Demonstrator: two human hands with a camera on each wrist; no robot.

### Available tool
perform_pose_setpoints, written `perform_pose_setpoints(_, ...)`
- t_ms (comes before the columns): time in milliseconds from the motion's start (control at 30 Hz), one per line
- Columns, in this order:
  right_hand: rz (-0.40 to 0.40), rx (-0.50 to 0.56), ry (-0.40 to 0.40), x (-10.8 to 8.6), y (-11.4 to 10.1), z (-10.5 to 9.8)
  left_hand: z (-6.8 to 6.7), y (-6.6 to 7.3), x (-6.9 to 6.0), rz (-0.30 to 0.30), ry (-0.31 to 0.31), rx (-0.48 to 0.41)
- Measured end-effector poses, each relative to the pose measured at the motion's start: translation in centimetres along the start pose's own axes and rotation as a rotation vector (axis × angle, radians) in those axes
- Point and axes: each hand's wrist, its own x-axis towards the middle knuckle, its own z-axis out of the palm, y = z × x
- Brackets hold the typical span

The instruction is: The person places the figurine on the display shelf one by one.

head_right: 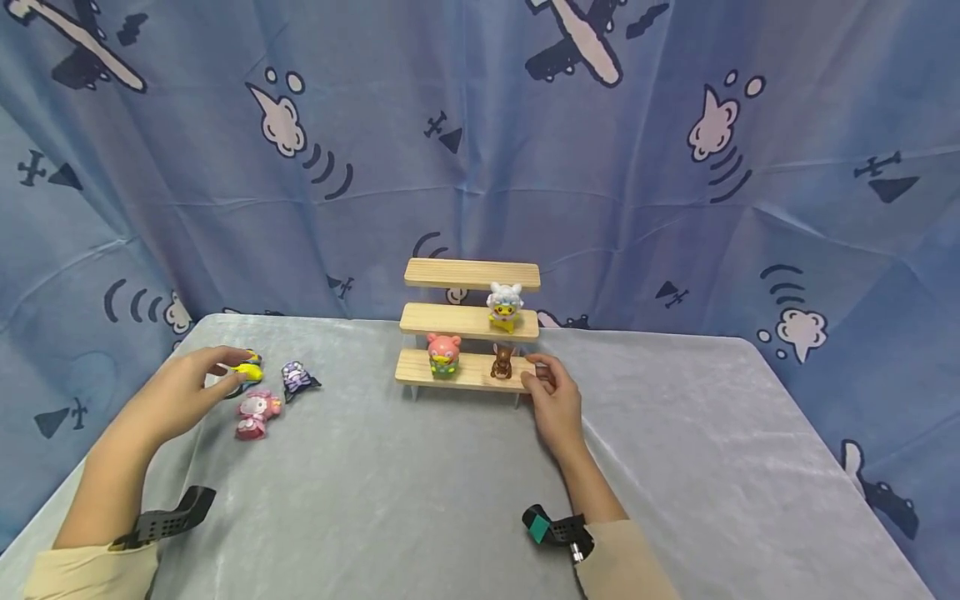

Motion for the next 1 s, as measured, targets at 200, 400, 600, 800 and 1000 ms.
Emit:
perform_pose_setpoints(200, -0.002, 0.004, 0.002, -0.1, -0.1, 0.1, 0.9, -1.1, 0.0, -0.016, -0.150, 0.002)
perform_pose_setpoints(400, -0.007, -0.004, -0.006, -0.1, 0.1, 0.1, 1.2, -1.6, -0.1, -0.049, -0.188, 0.001)
perform_pose_setpoints(600, -0.018, -0.004, -0.002, 0.1, 0.2, 0.1, 1.5, -1.9, -0.1, -0.020, -0.192, -0.020)
perform_pose_setpoints(800, -0.013, -0.002, -0.005, 0.1, 0.2, 0.1, 2.0, -2.3, 0.0, -0.065, -0.264, -0.104)
perform_pose_setpoints(1000, -0.011, 0.001, -0.005, 0.0, 0.2, 0.0, 2.6, -2.3, 0.0, -0.091, -0.294, -0.181)
